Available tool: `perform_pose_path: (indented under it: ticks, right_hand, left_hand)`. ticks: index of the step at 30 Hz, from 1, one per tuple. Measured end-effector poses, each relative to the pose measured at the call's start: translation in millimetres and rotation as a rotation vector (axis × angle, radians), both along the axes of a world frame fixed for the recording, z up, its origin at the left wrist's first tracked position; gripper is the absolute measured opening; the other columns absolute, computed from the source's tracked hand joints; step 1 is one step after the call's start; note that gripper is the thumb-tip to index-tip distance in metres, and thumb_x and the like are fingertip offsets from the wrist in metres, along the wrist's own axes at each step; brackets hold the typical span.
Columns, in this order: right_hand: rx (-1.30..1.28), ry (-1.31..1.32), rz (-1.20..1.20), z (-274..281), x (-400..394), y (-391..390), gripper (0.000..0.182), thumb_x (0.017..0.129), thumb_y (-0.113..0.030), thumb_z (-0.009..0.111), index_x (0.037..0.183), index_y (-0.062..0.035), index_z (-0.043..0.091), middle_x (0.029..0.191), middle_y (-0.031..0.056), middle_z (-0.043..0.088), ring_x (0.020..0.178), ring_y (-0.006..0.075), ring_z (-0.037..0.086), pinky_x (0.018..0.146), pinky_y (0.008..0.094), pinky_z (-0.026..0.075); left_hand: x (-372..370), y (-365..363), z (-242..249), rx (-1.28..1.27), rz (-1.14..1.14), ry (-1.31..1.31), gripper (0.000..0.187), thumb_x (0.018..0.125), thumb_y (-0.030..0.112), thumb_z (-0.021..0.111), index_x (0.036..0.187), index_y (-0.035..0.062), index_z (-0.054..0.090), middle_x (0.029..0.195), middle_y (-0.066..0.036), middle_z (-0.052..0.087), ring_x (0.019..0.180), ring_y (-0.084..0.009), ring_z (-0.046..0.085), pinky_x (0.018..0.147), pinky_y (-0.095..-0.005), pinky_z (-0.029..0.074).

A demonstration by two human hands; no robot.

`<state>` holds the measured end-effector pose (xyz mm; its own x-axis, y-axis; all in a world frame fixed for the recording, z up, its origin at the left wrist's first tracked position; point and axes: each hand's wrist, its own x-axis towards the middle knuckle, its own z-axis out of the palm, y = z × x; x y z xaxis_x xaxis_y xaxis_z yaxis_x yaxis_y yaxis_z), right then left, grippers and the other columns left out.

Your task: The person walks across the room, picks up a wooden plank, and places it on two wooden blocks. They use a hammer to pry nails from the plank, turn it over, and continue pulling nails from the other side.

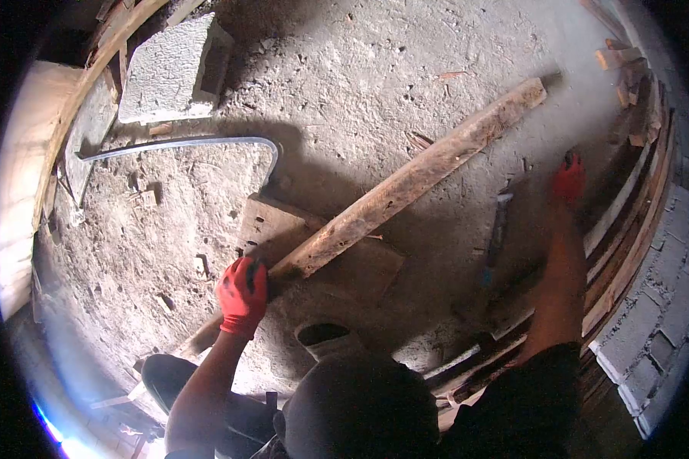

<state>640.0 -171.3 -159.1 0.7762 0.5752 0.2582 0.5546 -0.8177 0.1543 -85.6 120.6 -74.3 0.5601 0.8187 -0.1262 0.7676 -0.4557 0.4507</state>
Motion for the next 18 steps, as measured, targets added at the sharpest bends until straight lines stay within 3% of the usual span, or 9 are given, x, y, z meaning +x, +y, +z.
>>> perform_pose_path:
  ticks: [2, 3, 7, 11, 14, 18]
  right_hand:
    - [-0.016, 0.026, 0.038, 5, 8, -2, 0.048, 0.093, -0.027, 0.055, 0.135, -0.0055, 0.047, 0.129, 0.0224, 0.055, 0.115, 0.0399, 0.055, 0.098, 0.0469, 0.044]
    - [0.067, 0.252, 0.011, 12, 4, -2, 0.051, 0.092, -0.028, 0.056, 0.136, -0.0055, 0.046, 0.129, 0.0225, 0.055, 0.114, 0.041, 0.055, 0.098, 0.0469, 0.045]
    - [-0.117, 0.186, -0.055, 29, -12, 4, 0.055, 0.092, -0.03, 0.056, 0.139, -0.005, 0.042, 0.128, 0.0221, 0.056, 0.114, 0.0407, 0.056, 0.097, 0.0472, 0.045]
    - [-0.674, -0.107, -0.152, -1, 15, -48, 0.049, 0.094, -0.035, 0.05, 0.135, -0.0087, 0.046, 0.119, 0.0198, 0.06, 0.119, 0.0359, 0.052, 0.105, 0.0533, 0.034]
    - [-1.001, 0.094, -0.066, -21, 43, -74, 0.041, 0.096, -0.038, 0.045, 0.122, -0.0085, 0.056, 0.111, 0.0179, 0.062, 0.118, 0.0345, 0.051, 0.107, 0.0544, 0.03]
    - [-0.911, 0.088, 0.008, 10, -53, -30, 0.038, 0.097, -0.037, 0.041, 0.108, -0.0078, 0.062, 0.106, 0.016, 0.063, 0.112, 0.0337, 0.055, 0.103, 0.0559, 0.033]
  left_hand:
    - [-3, 1, -2, 0.04, -0.008, -0.024, 0.025, 0.083, 0.017, 0.068, 0.101, 0.0018, 0.059, 0.096, -0.019, 0.064, 0.086, -0.0383, 0.062, 0.074, -0.0457, 0.049]
    - [-2, 0, -1, 0.032, -0.011, -0.05, 0.025, 0.083, 0.018, 0.068, 0.1, 0.002, 0.059, 0.096, -0.019, 0.064, 0.085, -0.0386, 0.062, 0.074, -0.046, 0.049]
    - [8, 8, 12, -0.099, 0.006, 0.026, 0.026, 0.082, 0.021, 0.067, 0.1, 0.0025, 0.06, 0.095, -0.018, 0.064, 0.085, -0.0392, 0.061, 0.074, -0.0461, 0.049]
    - [6, 7, 10, -0.081, 0.045, -0.034, 0.023, 0.082, 0.023, 0.066, 0.094, 0.0046, 0.06, 0.091, -0.016, 0.063, 0.083, -0.0367, 0.061, 0.072, -0.045, 0.049]
    - [10, 11, 15, -0.128, 0.057, -0.035, 0.019, 0.084, 0.025, 0.065, 0.089, 0.0071, 0.06, 0.089, -0.013, 0.063, 0.083, -0.0345, 0.062, 0.07, -0.0452, 0.049]
    - [2, 14, 17, -0.153, 0.049, -0.064, 0.022, 0.084, 0.028, 0.065, 0.09, 0.0075, 0.061, 0.089, -0.013, 0.063, 0.084, -0.0338, 0.062, 0.07, -0.0443, 0.049]
